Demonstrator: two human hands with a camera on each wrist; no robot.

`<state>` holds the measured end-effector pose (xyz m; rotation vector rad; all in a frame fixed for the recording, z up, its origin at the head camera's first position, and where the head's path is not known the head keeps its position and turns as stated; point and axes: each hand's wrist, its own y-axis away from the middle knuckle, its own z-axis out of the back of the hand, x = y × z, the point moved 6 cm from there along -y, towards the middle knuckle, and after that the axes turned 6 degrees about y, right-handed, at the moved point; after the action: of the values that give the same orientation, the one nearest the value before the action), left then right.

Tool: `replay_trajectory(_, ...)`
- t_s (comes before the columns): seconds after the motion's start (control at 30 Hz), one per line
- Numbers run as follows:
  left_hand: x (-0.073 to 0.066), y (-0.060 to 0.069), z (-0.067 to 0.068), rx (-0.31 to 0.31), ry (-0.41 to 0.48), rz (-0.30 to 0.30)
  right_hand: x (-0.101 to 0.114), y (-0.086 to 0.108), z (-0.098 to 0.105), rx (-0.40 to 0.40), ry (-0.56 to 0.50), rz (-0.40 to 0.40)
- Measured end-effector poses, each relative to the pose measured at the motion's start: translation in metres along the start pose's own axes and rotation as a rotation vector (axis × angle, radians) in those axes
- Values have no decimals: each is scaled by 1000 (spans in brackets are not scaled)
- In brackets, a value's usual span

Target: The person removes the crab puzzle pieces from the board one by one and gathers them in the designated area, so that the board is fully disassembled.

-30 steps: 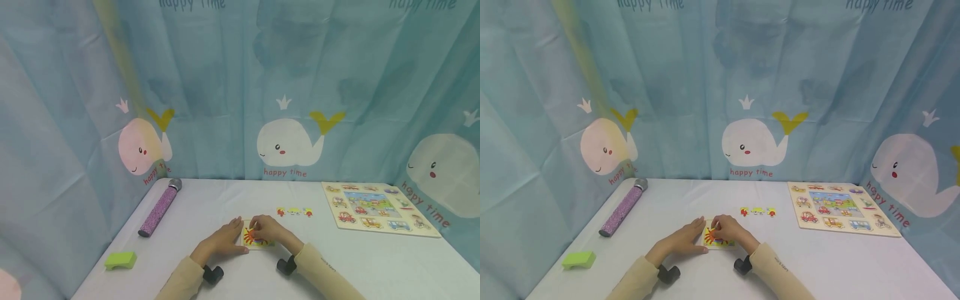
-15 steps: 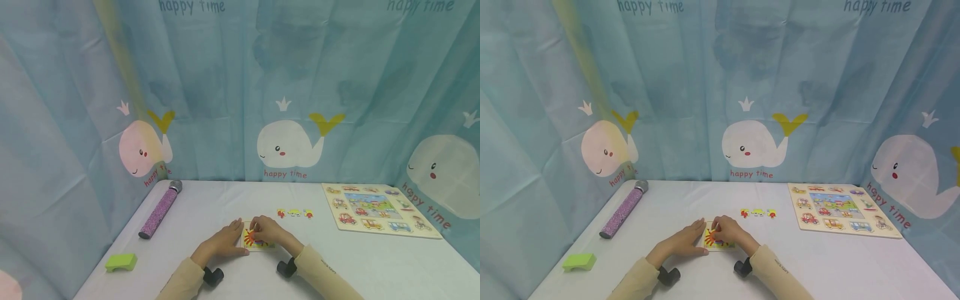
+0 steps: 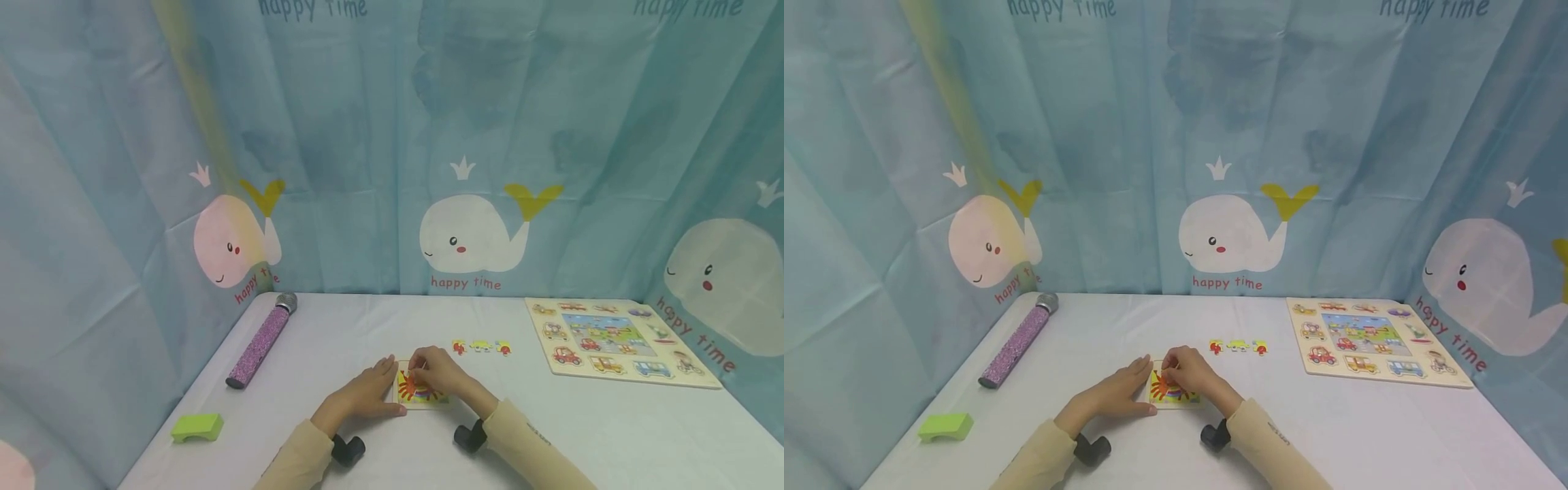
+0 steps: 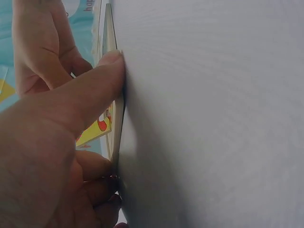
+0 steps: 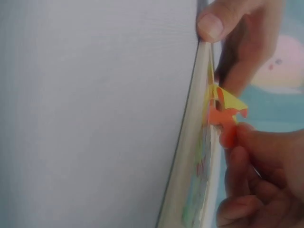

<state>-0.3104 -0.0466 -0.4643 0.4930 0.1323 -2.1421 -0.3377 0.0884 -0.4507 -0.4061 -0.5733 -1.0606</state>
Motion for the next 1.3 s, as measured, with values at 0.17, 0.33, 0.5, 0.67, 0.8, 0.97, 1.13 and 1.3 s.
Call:
replay_trajectory(0.17, 0, 0, -1, 1, 8, -1, -6, -2, 1, -31, -69, -10)
replay_trajectory(0.33, 1, -1, -1, 7, 10, 15, -18, -3, 13, -76, -118, -52)
replay_trajectory(0.5, 0, 0, 1, 19, 40, 39, -33, 4, 37, -111, -198, -161)
replay_trajectory(0.67, -1, 1, 2, 21, 60, 36, -54, 15, 60, -166, -232, -255)
replay_trajectory(0.8, -2, 2, 1, 19, 57, 28, -71, 25, 66, -172, -227, -289)
replay_trajectory(0.97, 1, 1, -1, 8, 43, 25, -85, 34, 68, -172, -182, -318)
replay_trajectory(1.13, 2, 0, -2, 3, 45, 33, -91, 39, 69, -174, -144, -368)
replay_trajectory(1.3, 2, 0, -3, 5, 51, 27, -99, 38, 68, -176, -139, -416)
